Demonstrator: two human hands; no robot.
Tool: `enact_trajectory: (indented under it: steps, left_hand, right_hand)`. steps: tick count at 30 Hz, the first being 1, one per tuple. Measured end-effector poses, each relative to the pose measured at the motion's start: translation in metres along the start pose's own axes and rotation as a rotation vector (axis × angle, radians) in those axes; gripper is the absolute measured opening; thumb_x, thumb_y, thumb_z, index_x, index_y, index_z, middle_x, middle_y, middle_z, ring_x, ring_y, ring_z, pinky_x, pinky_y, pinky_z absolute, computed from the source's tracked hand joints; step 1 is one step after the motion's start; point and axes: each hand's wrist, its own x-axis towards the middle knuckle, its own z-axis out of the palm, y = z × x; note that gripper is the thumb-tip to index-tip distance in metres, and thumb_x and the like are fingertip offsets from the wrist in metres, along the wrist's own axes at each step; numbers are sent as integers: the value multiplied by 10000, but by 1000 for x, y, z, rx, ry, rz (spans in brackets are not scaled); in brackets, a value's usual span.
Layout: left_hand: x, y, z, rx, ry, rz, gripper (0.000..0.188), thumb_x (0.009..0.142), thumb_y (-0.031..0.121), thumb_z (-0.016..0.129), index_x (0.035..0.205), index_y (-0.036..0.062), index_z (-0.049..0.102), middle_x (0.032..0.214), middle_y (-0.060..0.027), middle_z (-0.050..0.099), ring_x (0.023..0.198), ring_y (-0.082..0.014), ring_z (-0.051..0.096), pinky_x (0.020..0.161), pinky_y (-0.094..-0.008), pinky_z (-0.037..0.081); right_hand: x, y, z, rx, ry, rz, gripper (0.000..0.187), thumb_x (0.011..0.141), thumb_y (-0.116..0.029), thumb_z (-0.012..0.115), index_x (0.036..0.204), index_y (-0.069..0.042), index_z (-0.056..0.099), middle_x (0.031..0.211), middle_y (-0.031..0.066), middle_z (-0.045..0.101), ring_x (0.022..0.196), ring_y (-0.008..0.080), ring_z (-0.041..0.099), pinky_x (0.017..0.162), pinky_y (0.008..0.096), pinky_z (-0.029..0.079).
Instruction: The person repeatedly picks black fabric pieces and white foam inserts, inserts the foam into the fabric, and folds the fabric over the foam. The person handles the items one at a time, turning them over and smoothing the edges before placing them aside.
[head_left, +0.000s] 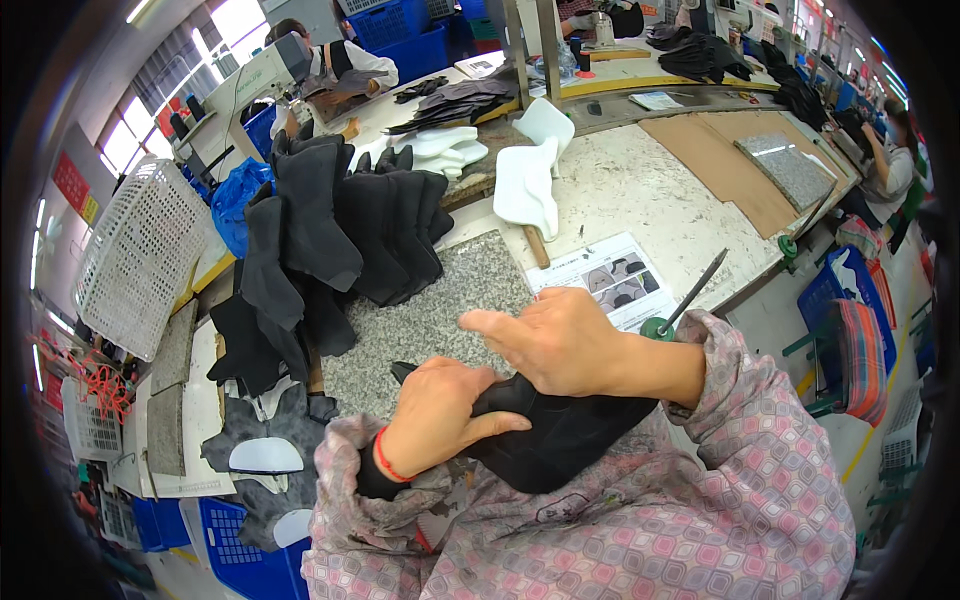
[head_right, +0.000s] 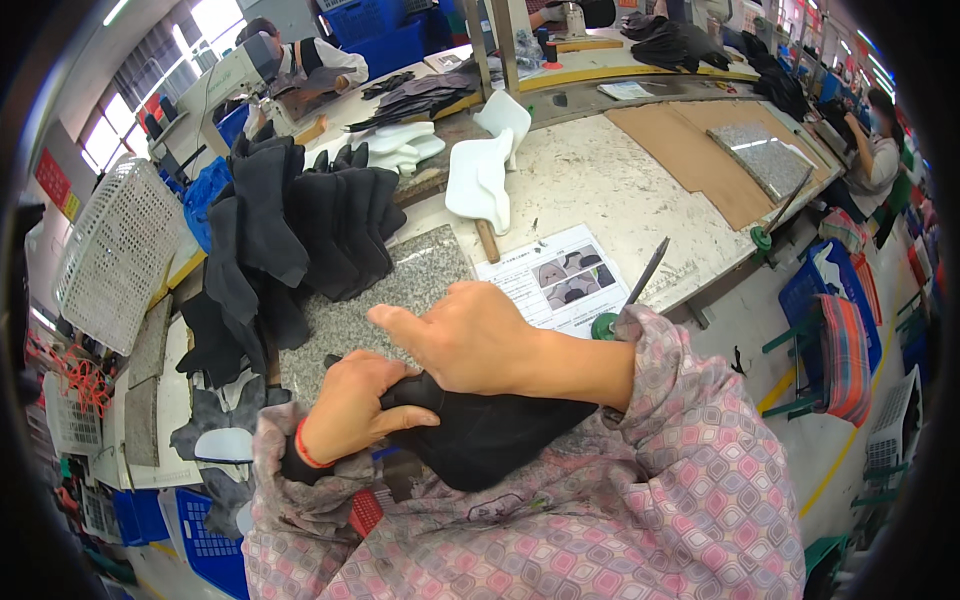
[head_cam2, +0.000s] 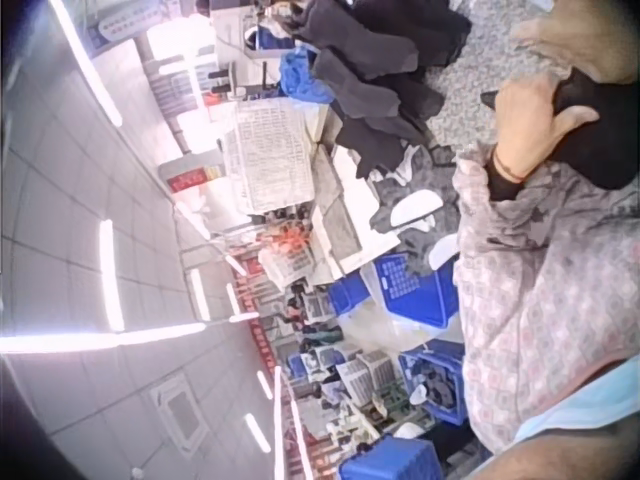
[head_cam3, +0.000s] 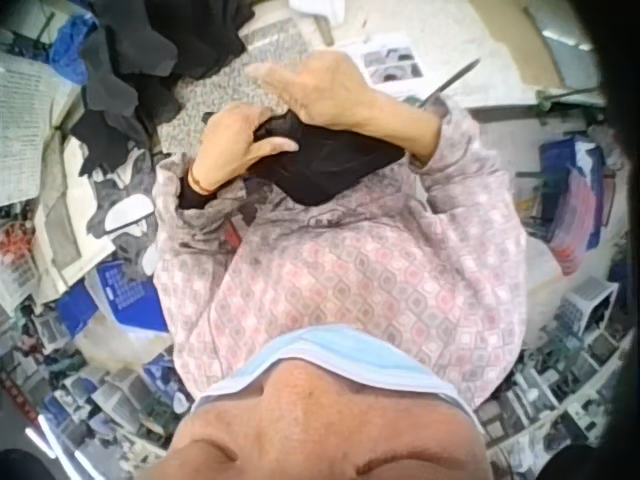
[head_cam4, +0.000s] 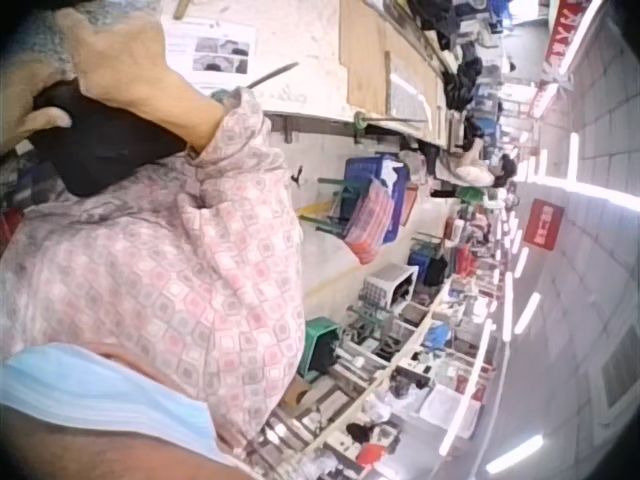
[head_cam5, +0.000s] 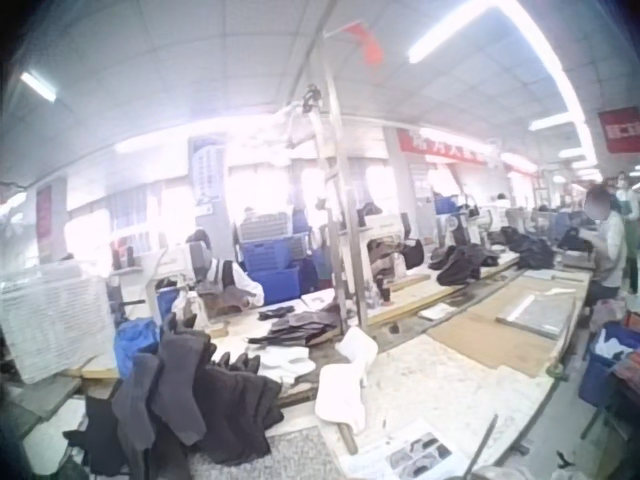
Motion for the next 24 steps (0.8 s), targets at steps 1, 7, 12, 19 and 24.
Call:
enact_trajectory:
  steps: [1,7,12,19,24]
  left_hand:
    - [-2,5,3,-50,-7,-73,426,713,455,756,843,59,668,665,-130,586,650,-330,578,584,-393,449]
    - [-11,21,21,-200,59,-129,259,648,204,812,676,35,618,556,-101,493,545,-302,529,554,-356,429]
    - [5,15,40,-253,262,23,236,641,129,788,638,11,584,558,-111,492,559,-302,529,609,-347,448]
    - [13,9,18,-660,-103,-460,257,779,230,729,763,-4,624,597,-115,525,562,-256,509,547,-330,407]
    - [10,18,11,-362,-173,-325,270,808,261,703,814,0,633,609,-152,530,519,-325,476,499,-352,404]
  right_hand:
    - [-3,0,0,5,33,-2,303,856,-172,618,1151,-107,595,520,45,532,432,245,525,434,362,399]
    - [-30,8,22,197,244,85,329,866,-135,609,1192,-92,596,520,55,516,428,260,509,462,356,411]
    - [-29,14,41,679,337,185,309,884,-116,590,1191,-78,598,540,75,524,469,280,529,465,369,429]
    - [-16,17,17,191,345,16,416,809,-63,638,1220,-22,592,527,12,496,442,198,485,453,323,348]
    - [-15,6,4,75,253,-68,465,770,-32,660,1227,3,583,530,-14,482,431,166,460,442,300,299]
